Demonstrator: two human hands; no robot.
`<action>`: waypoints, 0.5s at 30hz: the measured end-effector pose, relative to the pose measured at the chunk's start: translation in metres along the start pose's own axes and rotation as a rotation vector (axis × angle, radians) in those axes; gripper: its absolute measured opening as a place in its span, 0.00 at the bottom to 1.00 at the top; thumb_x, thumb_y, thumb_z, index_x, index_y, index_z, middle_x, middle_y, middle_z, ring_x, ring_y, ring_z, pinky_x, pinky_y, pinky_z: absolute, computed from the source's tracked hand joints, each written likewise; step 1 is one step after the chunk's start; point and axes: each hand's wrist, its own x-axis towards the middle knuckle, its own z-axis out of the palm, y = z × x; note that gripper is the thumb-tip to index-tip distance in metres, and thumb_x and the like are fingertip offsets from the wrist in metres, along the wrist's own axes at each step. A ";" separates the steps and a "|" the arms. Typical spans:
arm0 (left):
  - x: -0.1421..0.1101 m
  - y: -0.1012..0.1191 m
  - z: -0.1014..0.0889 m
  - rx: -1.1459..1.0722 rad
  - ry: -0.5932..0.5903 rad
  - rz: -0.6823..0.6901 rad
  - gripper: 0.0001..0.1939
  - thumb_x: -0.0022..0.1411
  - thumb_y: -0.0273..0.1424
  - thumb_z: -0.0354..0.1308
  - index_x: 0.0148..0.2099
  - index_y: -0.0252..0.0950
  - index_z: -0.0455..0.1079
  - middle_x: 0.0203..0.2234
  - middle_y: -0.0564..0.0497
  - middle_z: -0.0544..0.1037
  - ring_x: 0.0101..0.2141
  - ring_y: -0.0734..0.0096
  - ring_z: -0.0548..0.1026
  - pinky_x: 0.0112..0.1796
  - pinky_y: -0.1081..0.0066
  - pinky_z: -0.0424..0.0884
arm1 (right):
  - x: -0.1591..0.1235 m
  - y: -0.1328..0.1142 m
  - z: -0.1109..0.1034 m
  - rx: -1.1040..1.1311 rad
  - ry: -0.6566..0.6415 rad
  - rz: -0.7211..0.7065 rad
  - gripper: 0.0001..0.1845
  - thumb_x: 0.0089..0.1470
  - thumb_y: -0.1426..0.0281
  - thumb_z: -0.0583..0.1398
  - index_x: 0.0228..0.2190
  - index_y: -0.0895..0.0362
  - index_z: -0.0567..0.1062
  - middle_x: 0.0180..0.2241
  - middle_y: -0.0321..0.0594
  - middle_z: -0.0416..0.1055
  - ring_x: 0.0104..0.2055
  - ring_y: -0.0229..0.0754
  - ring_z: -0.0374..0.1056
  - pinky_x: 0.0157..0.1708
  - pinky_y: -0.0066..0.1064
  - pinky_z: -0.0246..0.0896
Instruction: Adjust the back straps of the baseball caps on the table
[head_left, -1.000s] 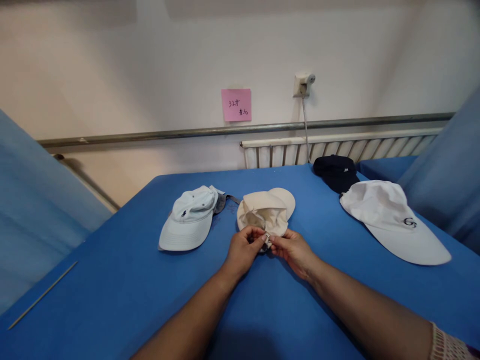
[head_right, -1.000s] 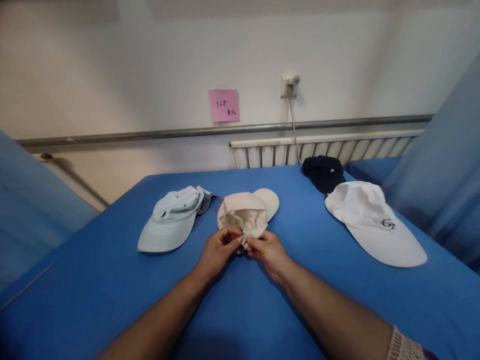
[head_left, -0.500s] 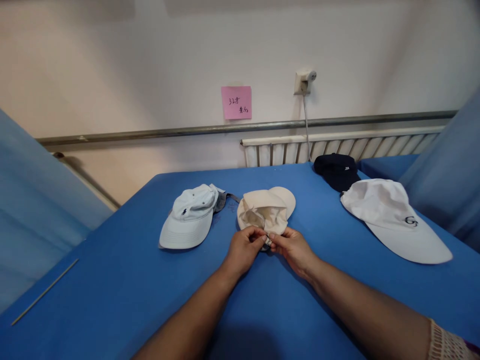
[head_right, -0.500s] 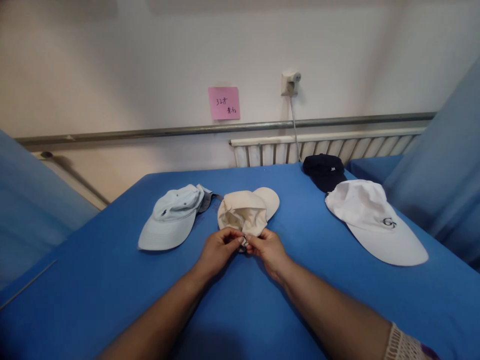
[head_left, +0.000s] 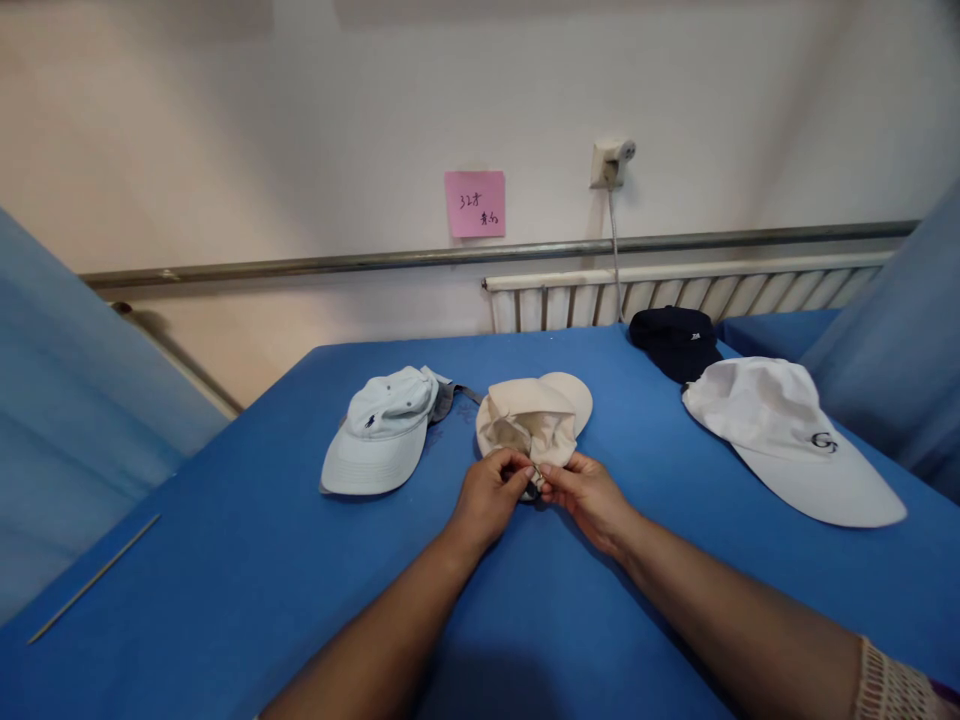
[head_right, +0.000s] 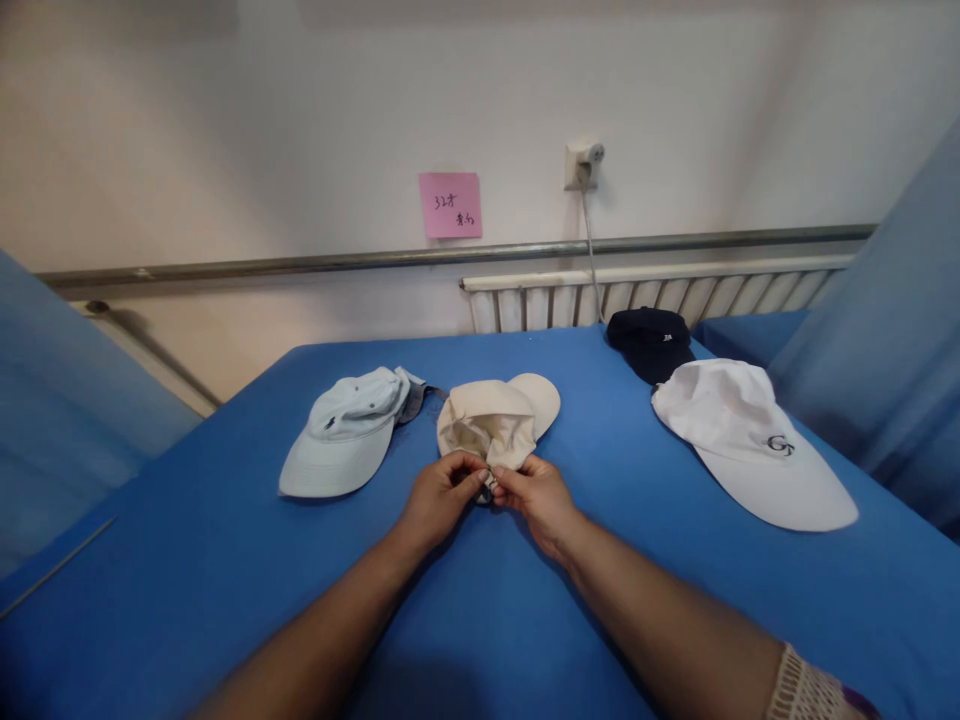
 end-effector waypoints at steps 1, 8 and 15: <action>0.000 -0.001 0.001 -0.004 0.016 0.001 0.07 0.57 0.33 0.59 0.35 0.34 0.73 0.28 0.51 0.77 0.30 0.69 0.74 0.33 0.72 0.69 | 0.000 0.000 0.000 0.002 0.001 0.000 0.19 0.36 0.64 0.74 0.30 0.60 0.78 0.25 0.36 0.73 0.25 0.33 0.64 0.28 0.28 0.62; 0.001 0.000 0.001 0.098 0.021 0.126 0.07 0.62 0.33 0.56 0.35 0.35 0.73 0.30 0.51 0.76 0.34 0.68 0.74 0.37 0.70 0.69 | 0.000 -0.001 -0.001 0.028 0.015 0.005 0.19 0.37 0.64 0.74 0.30 0.60 0.78 0.25 0.36 0.74 0.24 0.33 0.65 0.28 0.28 0.62; -0.008 0.012 0.001 0.353 -0.084 0.375 0.22 0.56 0.27 0.62 0.54 0.39 0.67 0.47 0.45 0.73 0.48 0.60 0.71 0.49 0.60 0.68 | 0.004 -0.005 -0.006 0.122 0.083 0.008 0.19 0.38 0.65 0.74 0.32 0.59 0.79 0.27 0.35 0.75 0.26 0.32 0.68 0.29 0.25 0.65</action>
